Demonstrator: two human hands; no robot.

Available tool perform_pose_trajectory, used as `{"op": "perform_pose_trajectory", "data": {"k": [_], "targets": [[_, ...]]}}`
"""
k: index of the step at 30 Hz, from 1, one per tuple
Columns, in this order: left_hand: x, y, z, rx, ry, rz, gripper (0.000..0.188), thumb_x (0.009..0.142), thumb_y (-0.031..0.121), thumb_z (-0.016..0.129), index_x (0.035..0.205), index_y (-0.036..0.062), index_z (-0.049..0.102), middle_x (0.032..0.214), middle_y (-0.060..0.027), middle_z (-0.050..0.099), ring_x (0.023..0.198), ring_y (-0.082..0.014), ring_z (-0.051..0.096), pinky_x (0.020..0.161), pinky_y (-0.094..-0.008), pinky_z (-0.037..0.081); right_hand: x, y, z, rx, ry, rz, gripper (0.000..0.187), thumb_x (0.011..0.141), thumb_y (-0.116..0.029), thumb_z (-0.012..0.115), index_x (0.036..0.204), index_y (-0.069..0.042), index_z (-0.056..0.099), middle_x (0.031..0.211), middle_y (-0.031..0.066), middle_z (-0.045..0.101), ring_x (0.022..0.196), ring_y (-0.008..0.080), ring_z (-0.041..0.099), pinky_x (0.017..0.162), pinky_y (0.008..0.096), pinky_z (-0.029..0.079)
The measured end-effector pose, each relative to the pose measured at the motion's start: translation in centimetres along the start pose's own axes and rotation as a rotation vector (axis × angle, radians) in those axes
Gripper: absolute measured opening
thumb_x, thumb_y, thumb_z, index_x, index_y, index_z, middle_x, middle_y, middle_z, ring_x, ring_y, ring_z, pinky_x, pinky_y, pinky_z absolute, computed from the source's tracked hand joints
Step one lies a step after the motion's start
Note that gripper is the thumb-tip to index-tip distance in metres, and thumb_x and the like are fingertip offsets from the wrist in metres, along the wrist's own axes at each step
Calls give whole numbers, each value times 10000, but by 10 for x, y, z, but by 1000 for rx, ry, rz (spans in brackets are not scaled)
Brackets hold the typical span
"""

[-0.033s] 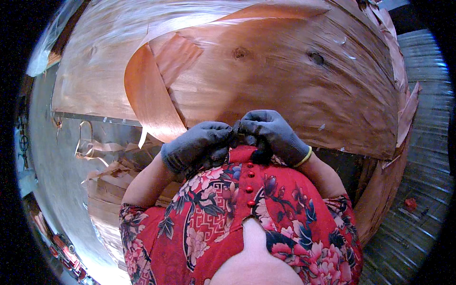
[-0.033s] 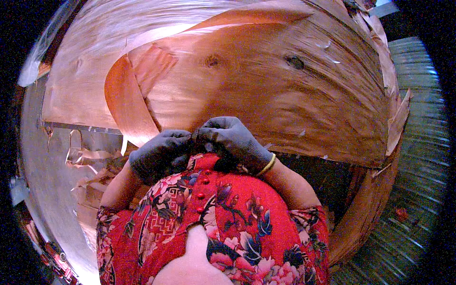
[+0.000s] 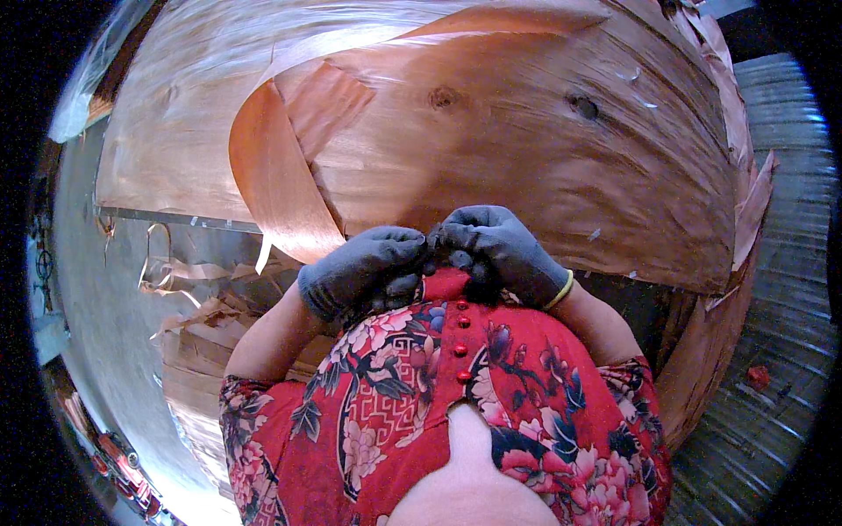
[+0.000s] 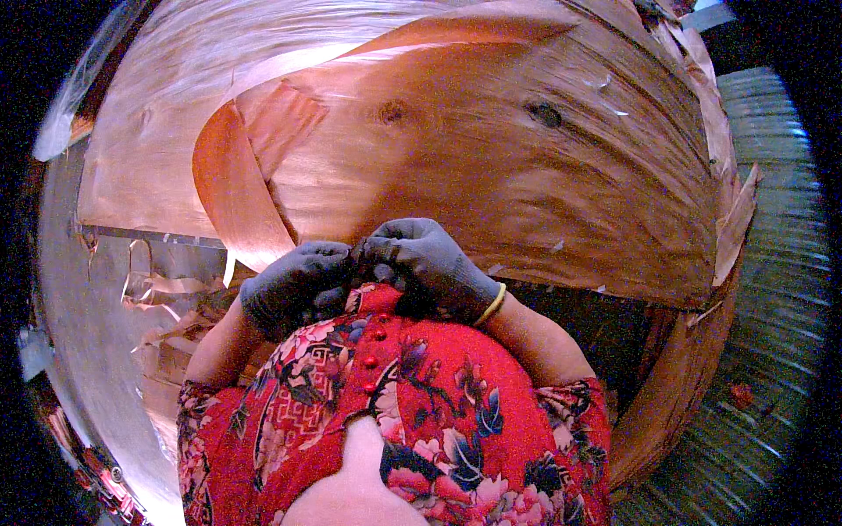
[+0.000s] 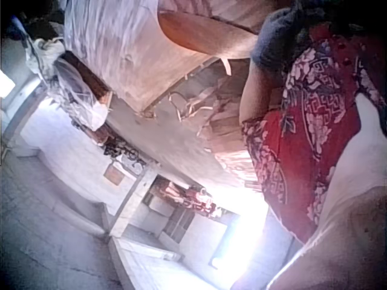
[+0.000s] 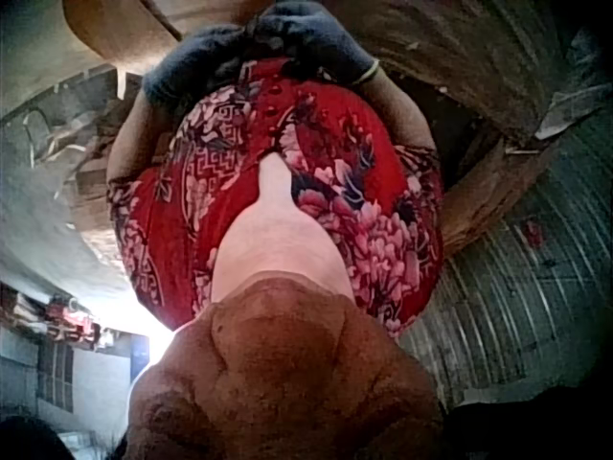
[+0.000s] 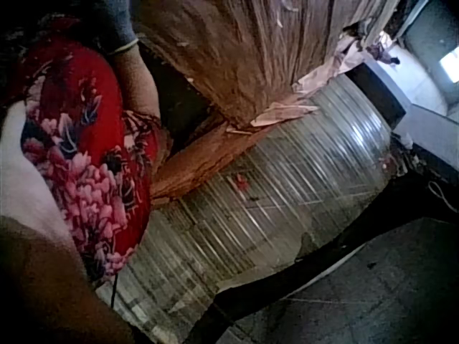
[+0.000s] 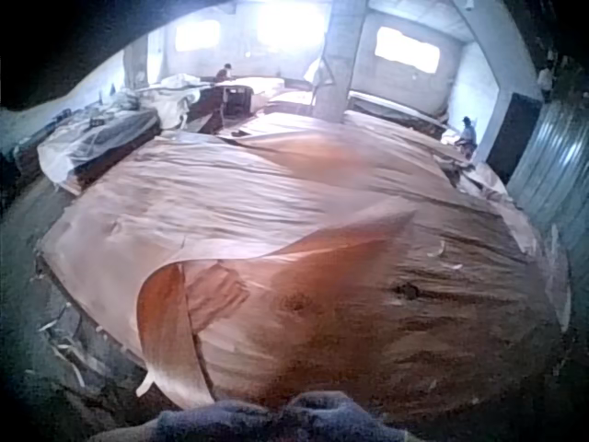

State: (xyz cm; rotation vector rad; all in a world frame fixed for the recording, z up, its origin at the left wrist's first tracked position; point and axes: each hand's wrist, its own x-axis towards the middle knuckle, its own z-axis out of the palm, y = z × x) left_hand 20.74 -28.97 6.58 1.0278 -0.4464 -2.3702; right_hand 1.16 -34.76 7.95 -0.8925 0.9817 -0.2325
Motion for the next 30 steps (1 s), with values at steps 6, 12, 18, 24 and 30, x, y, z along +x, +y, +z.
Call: {"op": "perform_pose_trajectory", "data": {"k": [6, 12, 18, 24, 30], "targets": [[5, -13, -13, -131, -146, 52, 297, 898, 350, 515, 898, 53, 533, 518, 3, 427, 370, -86, 345, 335, -210, 267, 5, 12, 4, 92, -116, -132, 151, 880, -149, 530, 868, -33, 626, 637, -29, 543, 514, 35, 459, 448, 159, 348], [9, -25, -19, -318, -177, 106, 279, 901, 324, 507, 916, 48, 543, 524, 7, 428, 371, -81, 341, 335, -198, 256, 14, 12, 8, 55, -1, -11, 193, 909, -200, 530, 872, -33, 619, 649, -24, 560, 494, 35, 465, 435, 166, 352], [-3, -22, -19, -185, 10, 109, 298, 911, 316, 495, 965, 31, 561, 540, 9, 440, 377, -80, 354, 342, -196, 260, 8, 1, 15, -46, 3, -3, 215, 904, -236, 547, 896, -31, 615, 654, -10, 574, 478, 43, 472, 434, 168, 358], [-10, -20, -25, -119, 3, 67, 306, 923, 316, 480, 987, 29, 566, 552, -1, 469, 392, -85, 391, 346, -198, 285, 11, 3, 14, -47, 11, -12, 196, 894, -224, 558, 924, -38, 611, 666, 2, 583, 517, 64, 503, 474, 189, 384], [6, -17, -31, -126, 201, 126, 311, 924, 305, 483, 1086, 42, 521, 687, -82, 629, 489, -136, 566, 386, -190, 408, 31, 20, 2, -65, -52, -438, 177, 868, -202, 598, 926, -40, 640, 998, 76, 617, 951, 161, 564, 861, 284, 433]]}}
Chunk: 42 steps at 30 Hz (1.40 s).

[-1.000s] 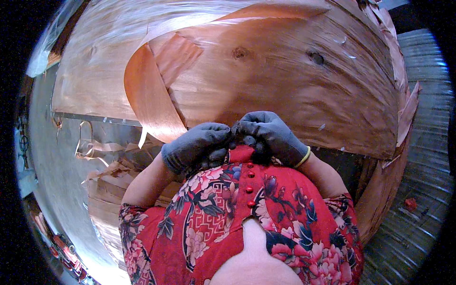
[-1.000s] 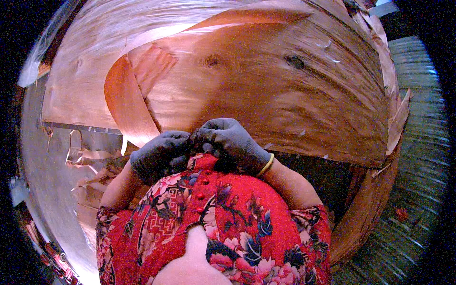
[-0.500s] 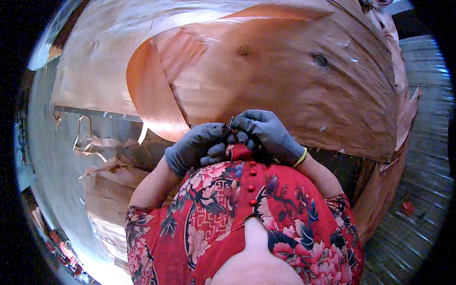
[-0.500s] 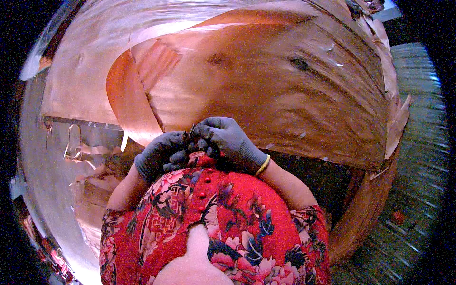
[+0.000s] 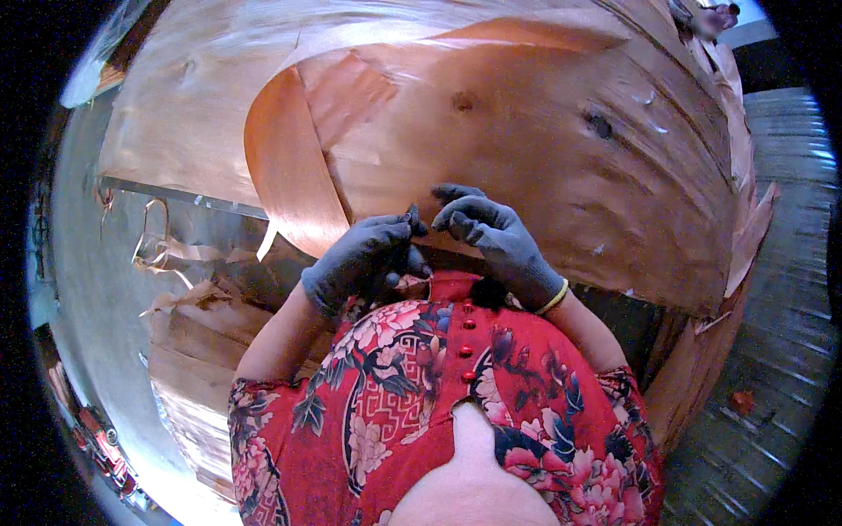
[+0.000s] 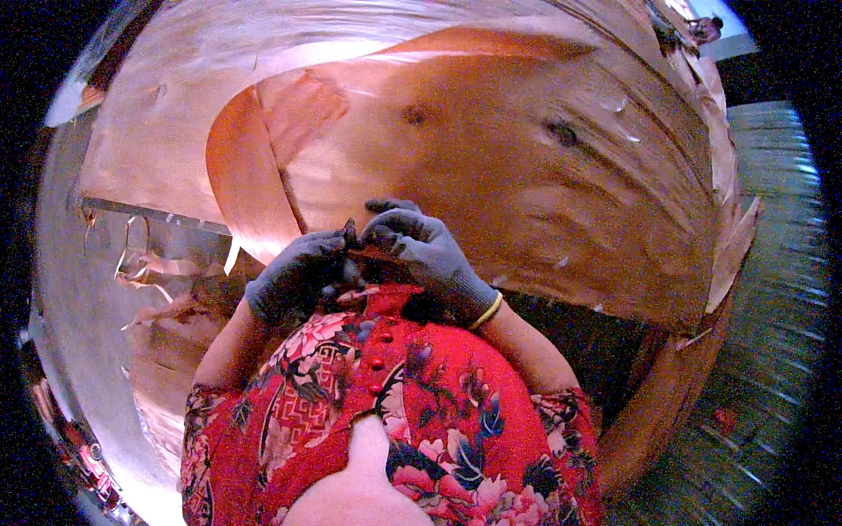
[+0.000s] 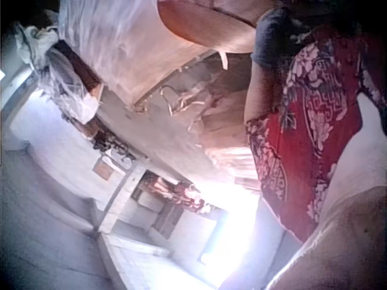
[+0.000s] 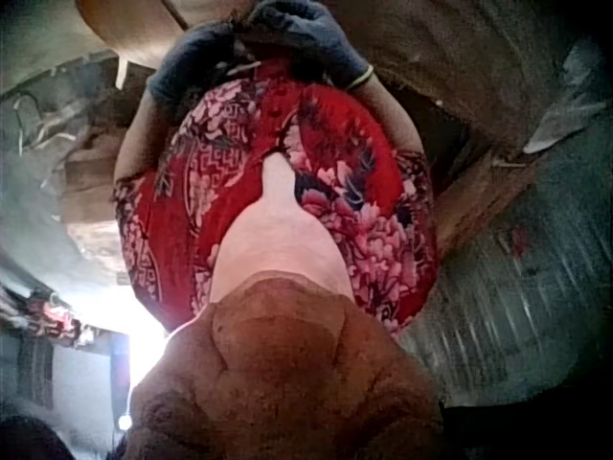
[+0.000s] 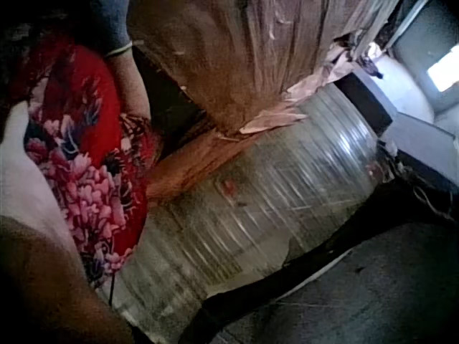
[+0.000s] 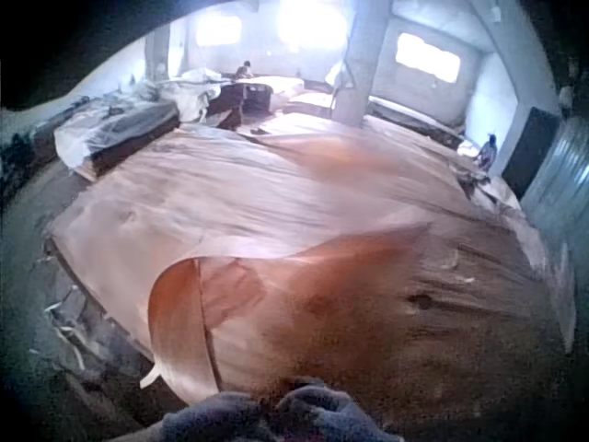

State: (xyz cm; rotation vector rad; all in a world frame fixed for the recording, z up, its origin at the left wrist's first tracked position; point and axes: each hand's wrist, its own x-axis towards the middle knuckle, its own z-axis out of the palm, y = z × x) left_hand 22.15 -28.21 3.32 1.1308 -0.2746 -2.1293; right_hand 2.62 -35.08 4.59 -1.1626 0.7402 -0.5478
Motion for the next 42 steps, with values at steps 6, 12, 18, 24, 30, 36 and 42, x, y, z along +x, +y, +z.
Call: {"op": "perform_pose_trajectory", "data": {"k": [6, 12, 18, 24, 30, 36, 42], "targets": [[17, 6, 13, -186, -265, 107, 345, 886, 183, 525, 1192, 32, 479, 1029, -133, 611, 917, -241, 616, 804, -375, 514, 13, 4, 2, 544, -79, 28, 141, 873, -161, 592, 948, -60, 657, 1140, 29, 573, 1164, 155, 454, 1009, 343, 340], [18, 20, 35, -245, -311, 160, 346, 869, 143, 543, 1197, 53, 477, 1084, -89, 594, 947, -228, 609, 800, -368, 523, 17, 5, -1, 454, 17, -20, 189, 895, -227, 561, 978, -69, 624, 1394, 56, 363, 1146, 168, 473, 872, 334, 468], [31, 15, 17, -250, -331, 138, 313, 884, 138, 518, 1191, 102, 471, 1074, -78, 591, 965, -227, 602, 806, -431, 534, 19, 12, -2, 563, -31, -46, 197, 903, -223, 549, 986, -58, 617, 1390, 51, 371, 1118, 168, 494, 915, 330, 436], [18, 21, 48, -185, -190, 167, 252, 867, 120, 538, 1115, 97, 499, 939, -47, 605, 802, -185, 616, 716, -361, 545, 19, 16, -8, 480, -140, -135, 302, 916, -280, 521, 1080, -37, 593, 1400, 71, 364, 1154, 168, 464, 988, 332, 364], [30, 13, 33, -175, 48, 267, 279, 841, 101, 582, 1109, 137, 515, 848, -5, 612, 654, -109, 555, 541, -221, 437, 17, 9, 6, 98, 42, -312, 419, 953, -323, 427, 1174, 14, 543, 1396, 131, 372, 1250, 204, 393, 1044, 337, 283], [43, 4, 39, -72, 167, 459, 385, 847, 100, 583, 1211, 117, 458, 826, -15, 601, 671, -121, 571, 553, -233, 453, 20, 19, -4, -23, 152, -311, 454, 961, -331, 398, 1184, 41, 530, 1316, 137, 472, 1187, 217, 463, 1012, 331, 329], [19, 10, 47, -141, -117, 304, 410, 905, 158, 511, 1288, 47, 411, 902, -66, 610, 771, -198, 619, 660, -296, 515, 6, -13, -12, -116, 204, -329, 407, 966, -285, 364, 1017, 38, 606, 1271, 167, 508, 1154, 226, 489, 991, 344, 356]]}}
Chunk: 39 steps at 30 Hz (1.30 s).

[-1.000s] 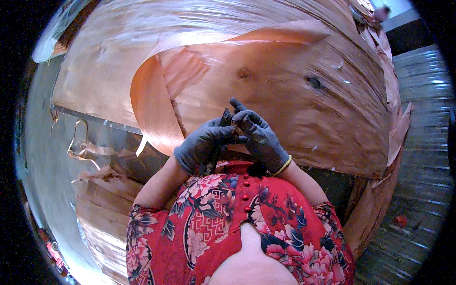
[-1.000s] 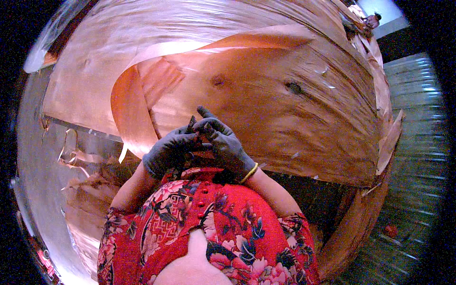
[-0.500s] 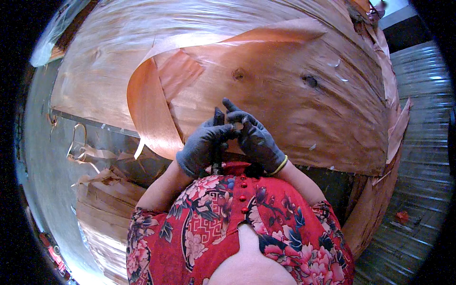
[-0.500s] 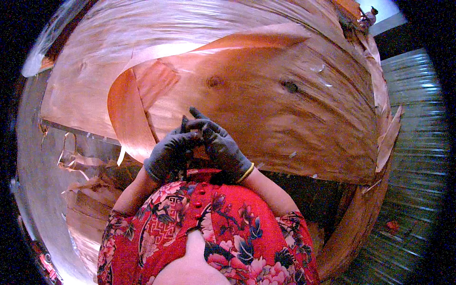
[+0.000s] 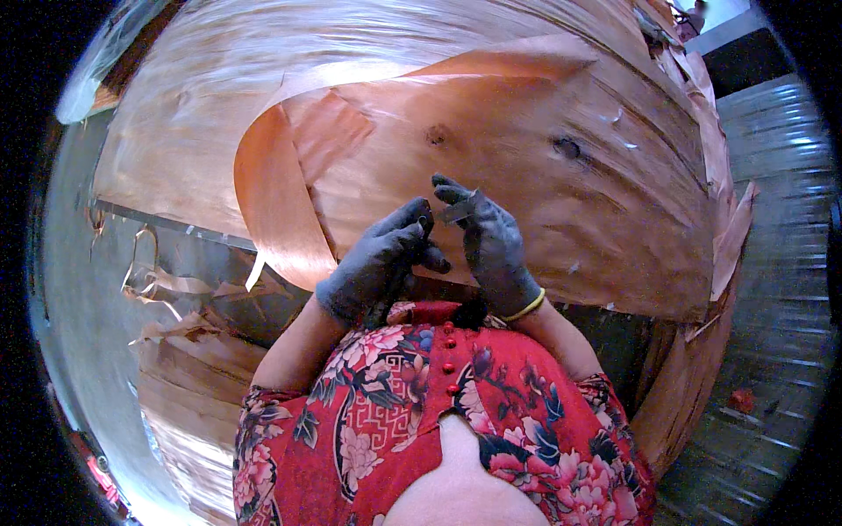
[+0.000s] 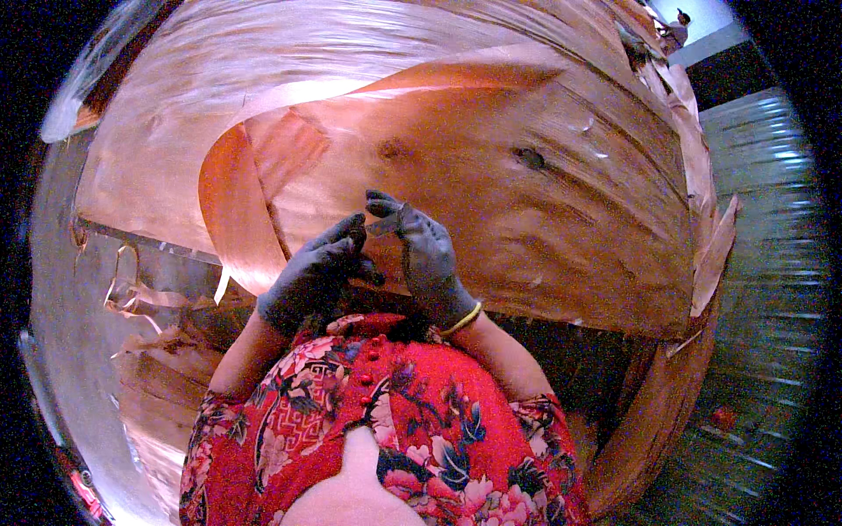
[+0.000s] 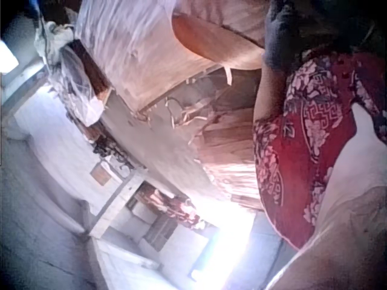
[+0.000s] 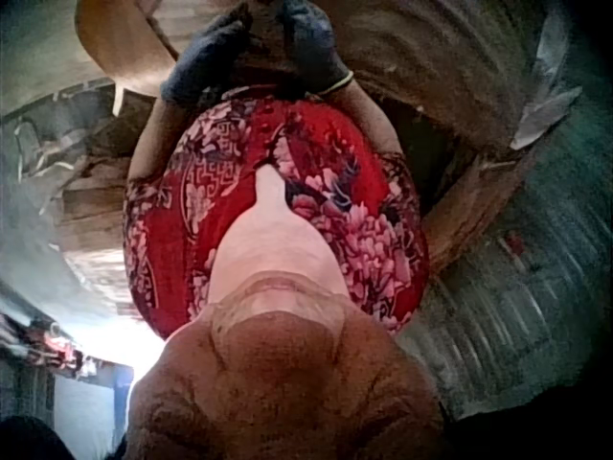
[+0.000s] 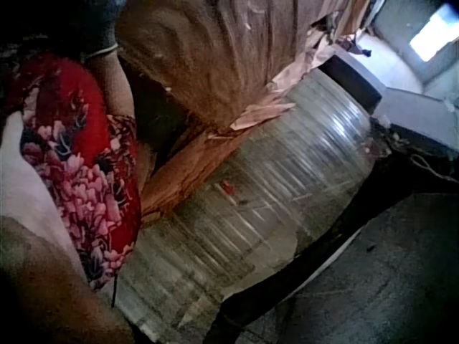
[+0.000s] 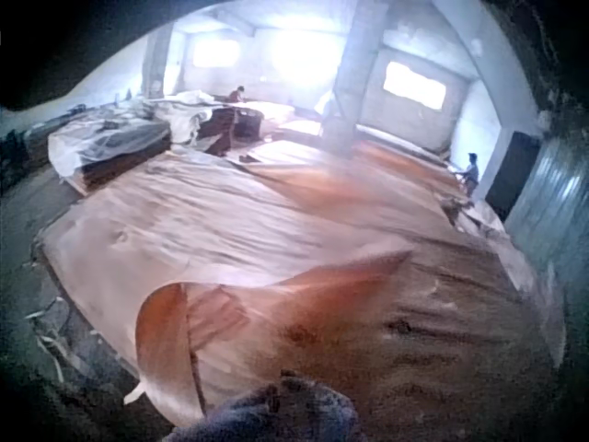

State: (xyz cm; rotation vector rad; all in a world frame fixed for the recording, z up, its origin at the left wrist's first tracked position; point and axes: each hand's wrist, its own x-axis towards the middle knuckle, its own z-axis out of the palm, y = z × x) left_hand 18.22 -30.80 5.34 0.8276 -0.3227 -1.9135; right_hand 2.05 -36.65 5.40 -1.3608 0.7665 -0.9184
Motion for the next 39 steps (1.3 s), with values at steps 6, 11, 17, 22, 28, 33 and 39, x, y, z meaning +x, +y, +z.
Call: {"op": "perform_pose_trajectory", "data": {"k": [6, 11, 17, 22, 28, 33, 39], "targets": [[-4, -2, -15, 104, -182, -82, 352, 928, 213, 475, 1228, 30, 460, 884, -86, 621, 739, -209, 623, 647, -300, 519, -5, 9, -4, 159, -98, -4, 412, 966, -272, 338, 949, 40, 606, 1274, 186, 500, 1171, 241, 473, 1000, 357, 347], [-5, -6, -16, 175, -183, -102, 371, 925, 265, 483, 1216, 35, 458, 778, -83, 621, 574, -133, 575, 458, -210, 435, -11, 5, -3, 151, -99, 86, 392, 954, -267, 359, 953, 42, 600, 1287, 187, 486, 1179, 242, 466, 1001, 356, 346], [-12, -6, -1, 76, -118, -94, 405, 912, 291, 512, 1225, 41, 451, 756, -60, 621, 509, -110, 549, 415, -188, 409, -19, -3, -2, 99, -82, 58, 412, 967, -272, 336, 950, 45, 599, 1285, 193, 488, 1182, 241, 467, 1004, 348, 341], [-12, -5, -4, 111, -235, -106, 415, 912, 279, 514, 1236, 32, 439, 775, -76, 628, 531, -120, 571, 399, -187, 408, -20, 1, -12, -343, -123, -250, 343, 947, -239, 389, 1078, 9, 585, 1219, 167, 549, 1088, 214, 546, 936, 333, 423], [-10, -3, -9, 111, -319, -125, 399, 924, 269, 491, 1234, 25, 432, 796, -102, 637, 600, -152, 613, 446, -200, 443, -23, -9, -7, -207, -58, -139, 384, 948, -278, 394, 1041, 38, 593, 1175, 170, 573, 1055, 239, 563, 922, 325, 426], [-5, -11, -11, 139, -274, -90, 394, 929, 265, 480, 1231, 17, 432, 805, -119, 638, 699, -200, 640, 561, -243, 497, -22, -13, -8, 83, -52, 28, 352, 927, -242, 381, 934, 20, 615, 1213, 207, 544, 1129, 260, 517, 964, 349, 380], [-6, -10, -8, 173, -196, -131, 372, 932, 264, 472, 1224, 34, 451, 815, -108, 641, 683, -180, 633, 527, -229, 487, -21, -12, -6, 134, 18, 142, 349, 931, -218, 410, 995, 50, 624, 1159, 166, 583, 1066, 223, 544, 930, 315, 401]]}}
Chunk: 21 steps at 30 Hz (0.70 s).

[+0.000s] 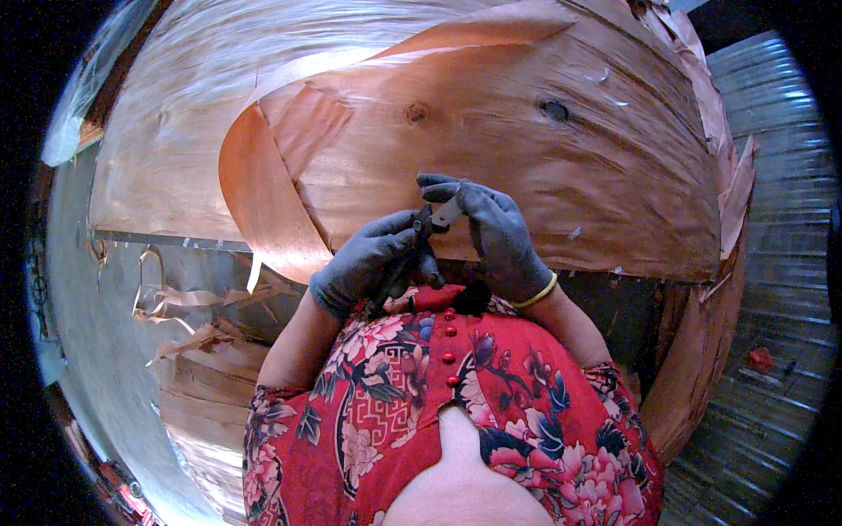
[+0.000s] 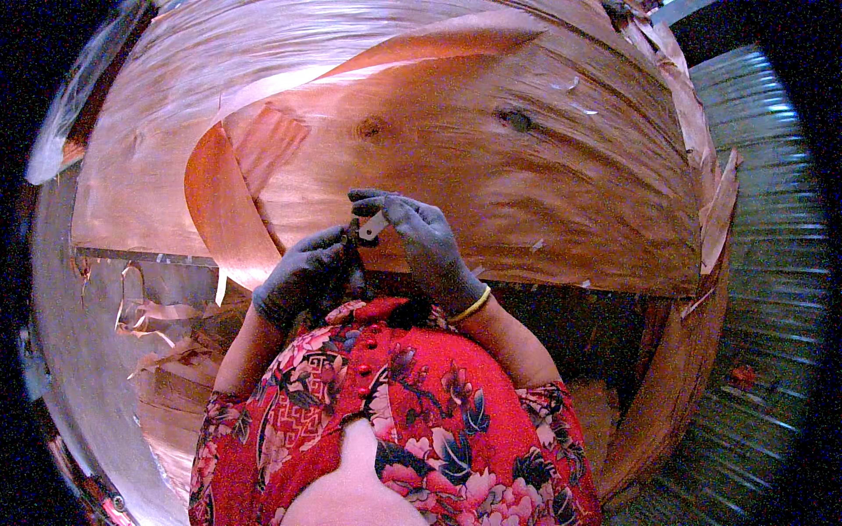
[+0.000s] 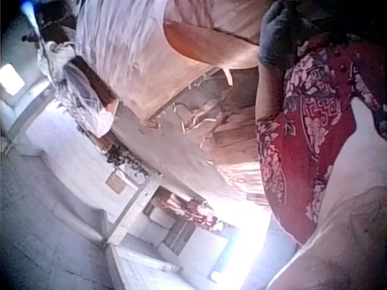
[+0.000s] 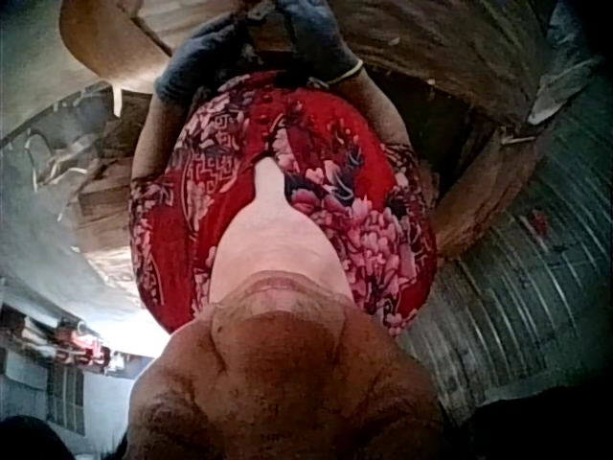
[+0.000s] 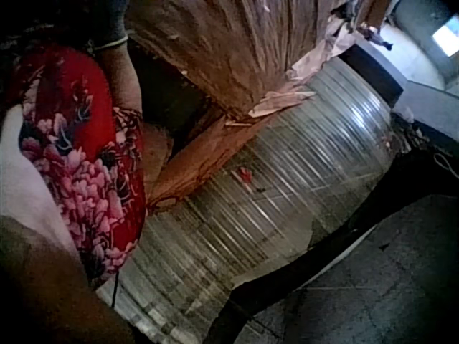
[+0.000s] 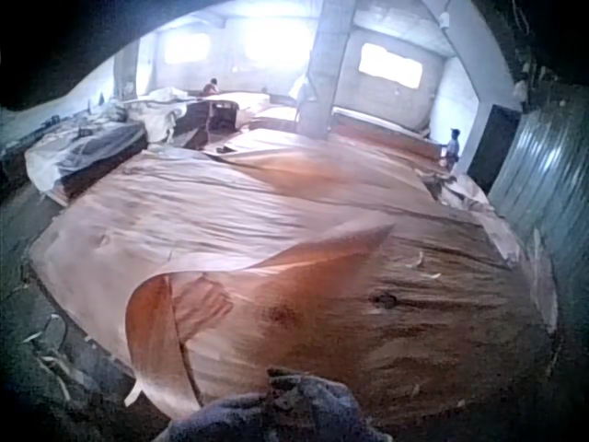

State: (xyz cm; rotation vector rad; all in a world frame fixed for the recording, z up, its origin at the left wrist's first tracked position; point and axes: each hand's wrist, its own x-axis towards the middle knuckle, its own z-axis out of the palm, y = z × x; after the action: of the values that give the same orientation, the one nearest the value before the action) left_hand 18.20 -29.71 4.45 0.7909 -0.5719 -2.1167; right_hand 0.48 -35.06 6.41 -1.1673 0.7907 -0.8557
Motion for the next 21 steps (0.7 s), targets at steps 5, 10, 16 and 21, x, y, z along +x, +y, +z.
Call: {"op": "perform_pose_trajectory", "data": {"k": [5, 10, 16, 21], "targets": [[2, -2, -10, 67, 91, -95, 369, 915, 130, 480, 1255, -3, 437, 1057, -96, 590, 840, -201, 614, 733, -309, 516, 8, 0, -6, -326, -64, -119, 298, 925, -185, 450, 981, 47, 629, 1108, 149, 608, 1032, 219, 561, 906, 304, 413], [0, 2, -9, 73, 16, -99, 412, 879, 119, 516, 1262, -3, 427, 1049, -97, 592, 840, -204, 616, 735, -292, 507, 11, 5, -8, -318, -195, -135, 290, 915, -188, 472, 1009, 44, 618, 1123, 138, 601, 1024, 211, 564, 883, 302, 432], [4, 1, -2, -66, -67, -51, 428, 864, 125, 534, 1259, 15, 413, 918, -102, 620, 797, -210, 632, 638, -251, 508, 14, 18, -1, -274, -214, -165, 352, 934, -252, 458, 1048, 48, 600, 1139, 121, 590, 1009, 192, 565, 875, 303, 441], [11, -7, 0, -175, -42, -13, 445, 851, 99, 536, 1275, 42, 412, 854, -70, 628, 695, -138, 603, 532, -196, 463, 12, 10, 9, 149, -142, 99, 365, 943, -285, 463, 1041, 35, 610, 1039, 100, 626, 900, 153, 592, 795, 263, 463]]}}
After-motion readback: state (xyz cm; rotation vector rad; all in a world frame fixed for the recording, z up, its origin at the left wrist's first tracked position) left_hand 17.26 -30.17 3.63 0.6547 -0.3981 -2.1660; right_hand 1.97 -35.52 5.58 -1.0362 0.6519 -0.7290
